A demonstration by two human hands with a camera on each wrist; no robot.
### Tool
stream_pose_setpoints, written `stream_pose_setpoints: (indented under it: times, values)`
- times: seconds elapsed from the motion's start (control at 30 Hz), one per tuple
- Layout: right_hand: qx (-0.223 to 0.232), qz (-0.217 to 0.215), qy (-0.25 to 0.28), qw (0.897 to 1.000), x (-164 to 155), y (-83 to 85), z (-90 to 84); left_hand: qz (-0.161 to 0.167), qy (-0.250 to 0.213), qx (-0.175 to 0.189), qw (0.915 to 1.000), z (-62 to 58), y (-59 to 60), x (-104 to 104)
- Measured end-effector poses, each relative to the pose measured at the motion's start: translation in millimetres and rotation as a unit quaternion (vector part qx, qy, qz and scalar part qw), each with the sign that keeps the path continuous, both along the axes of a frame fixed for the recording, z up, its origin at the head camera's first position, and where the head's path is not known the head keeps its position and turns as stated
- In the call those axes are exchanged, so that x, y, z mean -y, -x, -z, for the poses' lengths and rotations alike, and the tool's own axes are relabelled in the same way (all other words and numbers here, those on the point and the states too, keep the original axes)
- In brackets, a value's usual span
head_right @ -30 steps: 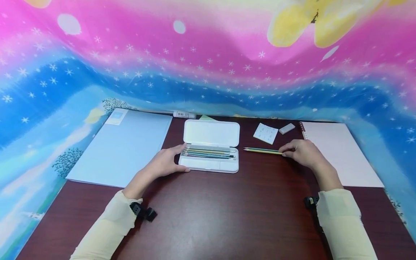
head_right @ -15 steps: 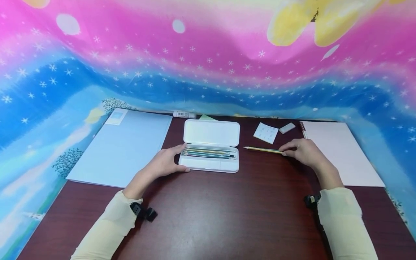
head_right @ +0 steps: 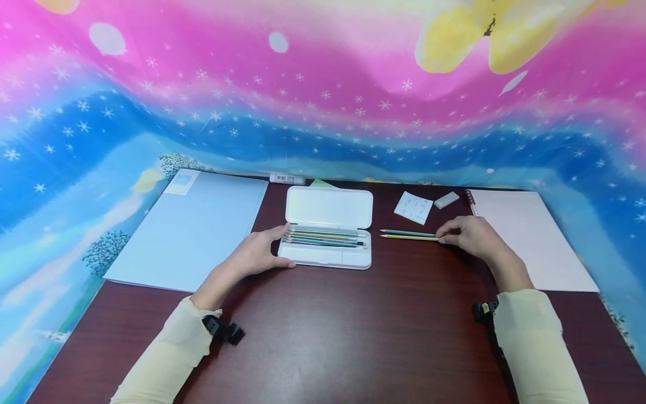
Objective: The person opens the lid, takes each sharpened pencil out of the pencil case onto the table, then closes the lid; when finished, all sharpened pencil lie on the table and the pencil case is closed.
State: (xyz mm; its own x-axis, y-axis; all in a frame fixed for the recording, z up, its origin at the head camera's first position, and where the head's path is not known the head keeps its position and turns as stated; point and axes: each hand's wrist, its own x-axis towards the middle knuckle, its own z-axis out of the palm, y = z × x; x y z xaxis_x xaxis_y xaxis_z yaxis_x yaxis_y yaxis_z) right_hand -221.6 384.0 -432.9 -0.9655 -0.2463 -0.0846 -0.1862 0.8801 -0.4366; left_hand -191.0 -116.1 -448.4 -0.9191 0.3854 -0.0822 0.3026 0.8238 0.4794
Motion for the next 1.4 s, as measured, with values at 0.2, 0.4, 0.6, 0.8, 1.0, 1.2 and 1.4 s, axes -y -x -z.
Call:
stream_pose_setpoints:
  times: [0.2, 0.4, 0.6, 0.8, 1.0, 1.2, 1.4]
  values:
    - [0.003, -0.002, -0.014, 1.000, 4, 1.0, -4.3, 0.000, -0.006, 0.002, 1.0000, 0.4, -0.8, -1]
    - [-0.039, -0.032, 0.000, 0.999, 27, -1.1, -18.7, -0.001, -0.004, 0.000, 1.0000, -0.6, -1.1, 0]
    - [-0.052, -0.059, 0.026, 0.997, 65, 4.1, -25.8, 0.001, -0.003, 0.001, 1.0000, -2.1, -1.3, 0]
    - [-0.017, -0.076, 0.058, 0.995, 106, 6.5, -28.1, -0.002, 0.000, 0.000, 1.0000, -1.8, -2.1, 0]
    - [0.017, -0.123, 0.055, 0.991, 139, 3.0, -24.7, 0.000, -0.001, 0.002, 1.0000, -1.7, -3.1, 0]
    - [0.029, -0.160, 0.011, 0.987, 158, 2.2, -15.5, -0.001, 0.000, 0.001, 1.0000, -2.4, -2.3, 0]
    - [0.031, -0.179, -0.022, 0.983, 169, 2.6, -12.6, 0.001, 0.003, 0.003, 1.0000, -1.9, -0.4, 1]
